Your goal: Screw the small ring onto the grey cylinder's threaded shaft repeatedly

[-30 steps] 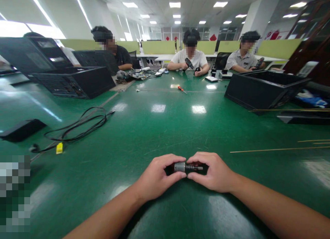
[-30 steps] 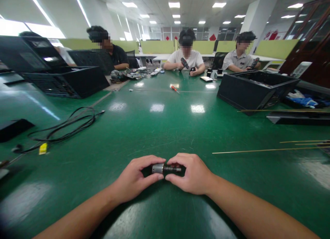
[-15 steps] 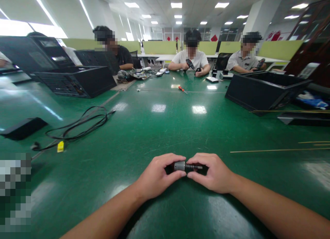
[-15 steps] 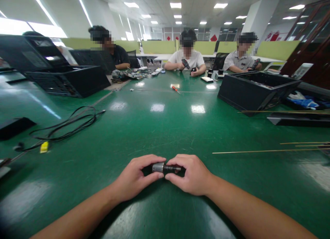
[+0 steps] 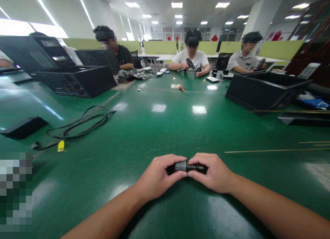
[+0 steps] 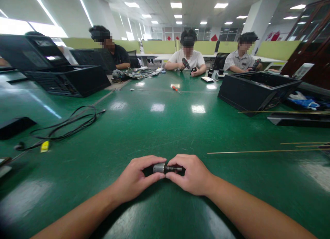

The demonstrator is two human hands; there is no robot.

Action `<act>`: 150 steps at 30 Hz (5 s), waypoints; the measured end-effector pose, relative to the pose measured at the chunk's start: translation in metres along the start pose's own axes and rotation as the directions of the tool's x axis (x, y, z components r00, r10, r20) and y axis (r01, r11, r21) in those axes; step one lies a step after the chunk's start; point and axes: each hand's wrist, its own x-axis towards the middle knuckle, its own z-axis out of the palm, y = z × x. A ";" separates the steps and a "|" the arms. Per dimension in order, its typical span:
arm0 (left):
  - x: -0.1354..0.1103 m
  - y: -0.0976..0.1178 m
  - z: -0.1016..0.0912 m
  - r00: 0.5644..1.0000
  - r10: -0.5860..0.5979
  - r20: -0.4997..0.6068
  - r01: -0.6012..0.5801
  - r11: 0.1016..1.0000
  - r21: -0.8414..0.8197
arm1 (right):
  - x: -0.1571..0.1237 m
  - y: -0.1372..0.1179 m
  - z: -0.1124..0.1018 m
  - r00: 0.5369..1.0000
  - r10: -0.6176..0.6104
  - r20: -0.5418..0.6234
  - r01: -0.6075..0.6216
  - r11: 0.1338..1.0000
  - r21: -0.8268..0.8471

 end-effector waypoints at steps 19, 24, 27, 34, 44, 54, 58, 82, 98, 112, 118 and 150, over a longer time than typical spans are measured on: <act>-0.002 0.001 0.002 0.999 0.009 -0.042 -0.008 1.000 0.026 | -0.001 -0.002 -0.003 1.000 -0.020 -0.003 0.020 1.000 -0.004; -0.003 -0.001 0.002 0.998 0.025 -0.065 -0.022 0.999 0.047 | -0.002 -0.002 -0.003 1.000 -0.023 -0.016 0.023 1.000 -0.004; -0.003 -0.002 0.002 0.997 0.037 -0.064 -0.034 0.998 0.051 | -0.002 -0.002 -0.003 1.000 -0.022 -0.016 0.022 1.000 -0.006; -0.003 -0.002 0.001 0.996 0.052 -0.074 -0.048 0.997 0.053 | -0.001 -0.002 -0.003 0.999 -0.028 -0.015 0.028 1.000 -0.008; -0.003 -0.001 0.001 0.993 0.077 -0.095 -0.073 0.996 0.045 | -0.002 -0.003 -0.003 0.999 -0.031 -0.025 0.031 1.000 0.001; -0.003 -0.002 0.001 0.987 0.115 -0.108 -0.111 0.993 0.041 | -0.002 -0.004 -0.003 0.999 -0.032 -0.024 0.032 0.999 0.006; -0.003 -0.003 0.001 0.985 0.125 -0.121 -0.120 0.992 0.047 | -0.002 -0.005 -0.003 0.999 -0.034 -0.022 0.035 0.999 0.011; -0.003 -0.003 0.000 0.976 0.173 -0.131 -0.173 0.985 0.018 | -0.002 -0.008 -0.004 0.999 -0.031 -0.036 0.033 0.999 0.030; -0.003 -0.002 -0.001 0.977 0.169 -0.133 -0.162 0.985 0.060 | -0.003 -0.006 -0.005 0.999 -0.020 -0.028 0.021 0.999 0.028; -0.005 -0.004 0.000 0.971 0.189 -0.145 -0.171 0.977 0.129 | -0.002 -0.007 -0.005 0.999 -0.027 -0.032 0.028 0.999 0.015; -0.005 -0.006 0.000 0.969 0.192 -0.158 -0.175 0.978 0.116 | -0.002 -0.007 -0.005 0.999 -0.023 -0.042 0.024 1.000 0.015; -0.004 -0.004 -0.002 0.967 0.206 -0.149 -0.193 0.976 0.099 | -0.003 -0.006 -0.005 0.999 -0.012 -0.051 0.013 1.000 0.027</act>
